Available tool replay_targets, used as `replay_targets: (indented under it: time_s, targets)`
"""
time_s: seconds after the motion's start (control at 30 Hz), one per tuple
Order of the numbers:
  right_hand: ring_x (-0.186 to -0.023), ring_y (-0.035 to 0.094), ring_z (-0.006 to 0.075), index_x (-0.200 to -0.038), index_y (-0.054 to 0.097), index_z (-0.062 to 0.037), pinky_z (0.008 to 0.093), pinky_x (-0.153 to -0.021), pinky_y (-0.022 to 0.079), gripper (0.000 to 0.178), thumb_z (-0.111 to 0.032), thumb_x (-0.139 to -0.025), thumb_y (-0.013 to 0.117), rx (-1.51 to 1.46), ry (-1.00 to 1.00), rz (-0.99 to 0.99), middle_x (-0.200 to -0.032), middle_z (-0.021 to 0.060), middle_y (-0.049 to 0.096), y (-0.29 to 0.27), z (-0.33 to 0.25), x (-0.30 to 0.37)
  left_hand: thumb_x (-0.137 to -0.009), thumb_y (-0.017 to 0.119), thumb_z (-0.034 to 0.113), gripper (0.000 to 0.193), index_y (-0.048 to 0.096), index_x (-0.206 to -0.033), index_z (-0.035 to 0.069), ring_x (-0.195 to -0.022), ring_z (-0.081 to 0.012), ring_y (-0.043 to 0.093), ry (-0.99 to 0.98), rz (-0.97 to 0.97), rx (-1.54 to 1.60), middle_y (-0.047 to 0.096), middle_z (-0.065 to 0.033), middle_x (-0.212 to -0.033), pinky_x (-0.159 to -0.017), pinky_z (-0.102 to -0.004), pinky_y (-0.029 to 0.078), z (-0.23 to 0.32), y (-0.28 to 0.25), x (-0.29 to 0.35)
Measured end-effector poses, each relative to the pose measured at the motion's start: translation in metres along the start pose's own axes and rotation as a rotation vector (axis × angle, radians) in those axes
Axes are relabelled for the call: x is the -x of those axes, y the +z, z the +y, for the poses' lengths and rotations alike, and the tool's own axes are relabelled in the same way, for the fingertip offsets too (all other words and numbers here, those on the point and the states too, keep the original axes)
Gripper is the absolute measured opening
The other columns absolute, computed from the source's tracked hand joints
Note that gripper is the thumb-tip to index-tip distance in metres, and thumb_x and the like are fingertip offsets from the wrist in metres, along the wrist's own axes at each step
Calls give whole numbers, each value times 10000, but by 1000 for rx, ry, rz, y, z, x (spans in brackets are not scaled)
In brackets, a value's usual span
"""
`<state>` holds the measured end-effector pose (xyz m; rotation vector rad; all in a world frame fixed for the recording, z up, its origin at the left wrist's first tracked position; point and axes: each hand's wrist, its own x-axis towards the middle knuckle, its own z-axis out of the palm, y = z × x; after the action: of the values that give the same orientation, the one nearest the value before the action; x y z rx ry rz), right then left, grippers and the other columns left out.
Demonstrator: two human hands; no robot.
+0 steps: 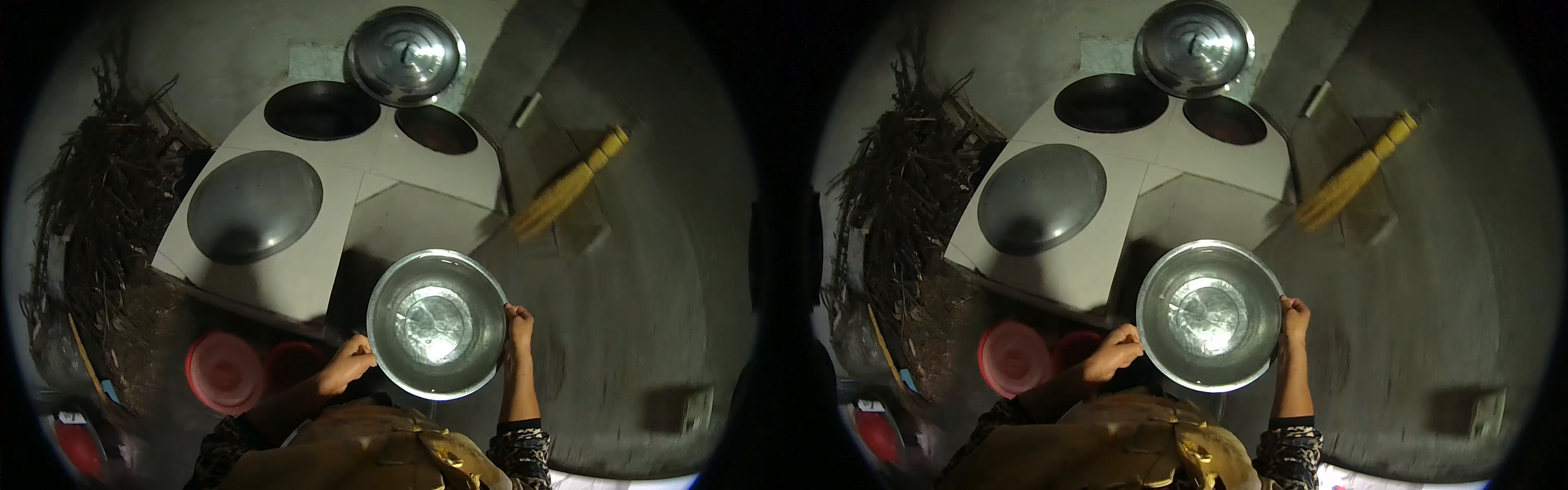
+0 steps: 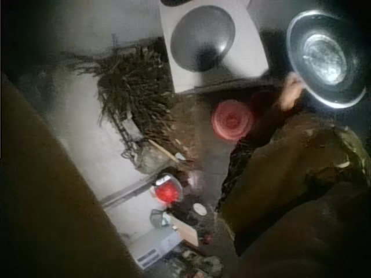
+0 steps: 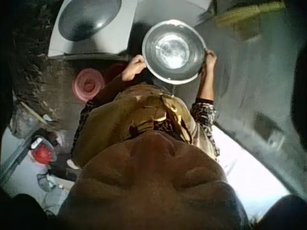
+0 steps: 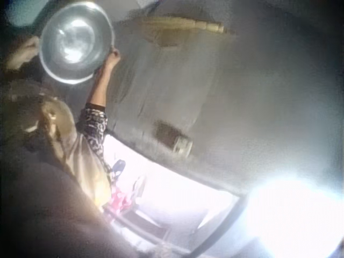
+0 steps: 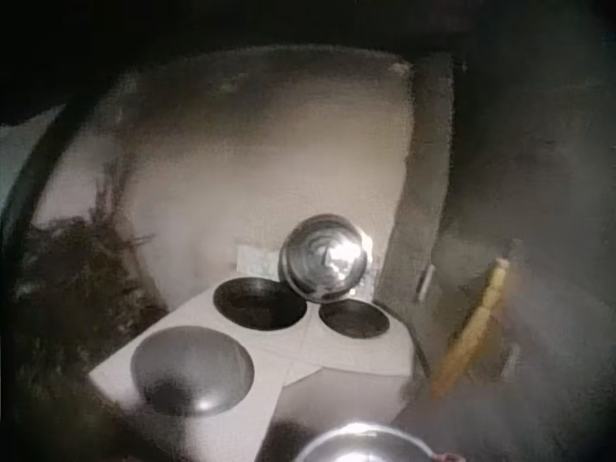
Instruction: The person prepares a wood-fired stove by arranging kindling and lighting it with a lighter. They then fetch water from the sink and place a metal bowl on the stove, and continue adding wood to maintain the fire.
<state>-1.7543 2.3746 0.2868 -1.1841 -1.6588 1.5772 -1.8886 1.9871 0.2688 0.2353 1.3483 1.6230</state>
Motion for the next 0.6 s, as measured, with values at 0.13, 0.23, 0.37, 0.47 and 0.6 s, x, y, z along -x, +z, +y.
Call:
replay_targets:
  time_s: [0.13, 0.23, 0.37, 0.47, 0.6]
  targets:
    - [-681, 480, 99, -757, 584, -37, 237, -664, 410, 180, -82, -930, 605, -39, -10, -66, -719, -6, 552, 79, -26, -125, -814, 664, 52, 192, 475, -831, 81, -684, -87, 461, 189, 26, 23, 510, -13, -756, -617, -270, 400, 41, -24, -99]
    - [-662, 485, 108, -744, 582, -31, 241, -646, 408, 184, -65, -920, 621, 22, -163, -183, -709, -5, 551, 134, -47, -214, -846, 673, 143, 206, 489, -883, 58, -709, -118, 487, 79, 221, 4, 533, -51, -799, -668, -296, 430, 81, -28, -159]
    - [-564, 442, 99, -709, 566, -60, 264, -530, 368, 222, -90, -915, 641, -47, -14, -221, -667, -18, 530, 225, -85, -322, -868, 680, 223, 265, 518, -938, 25, -776, -156, 532, 94, 391, -199, 565, -88, -846, -708, -326, 450, 156, -56, -245]
    - [-567, 452, 93, -718, 555, -58, 254, -529, 372, 213, -90, -911, 640, 9, 12, -293, -671, -6, 545, 292, -116, -389, -872, 688, 256, 299, 548, -963, 8, -808, -169, 548, 133, 446, -215, 580, -93, -870, -721, -331, 449, 196, -81, -300]
    - [-573, 494, 117, -693, 560, -89, 261, -549, 405, 217, -40, -887, 645, -143, 83, -458, -678, 11, 572, 393, -141, -500, -893, 673, 256, 329, 612, -1040, -32, -967, -227, 582, 113, 540, -121, 631, -138, -1019, -880, -386, 447, 243, -116, -390]
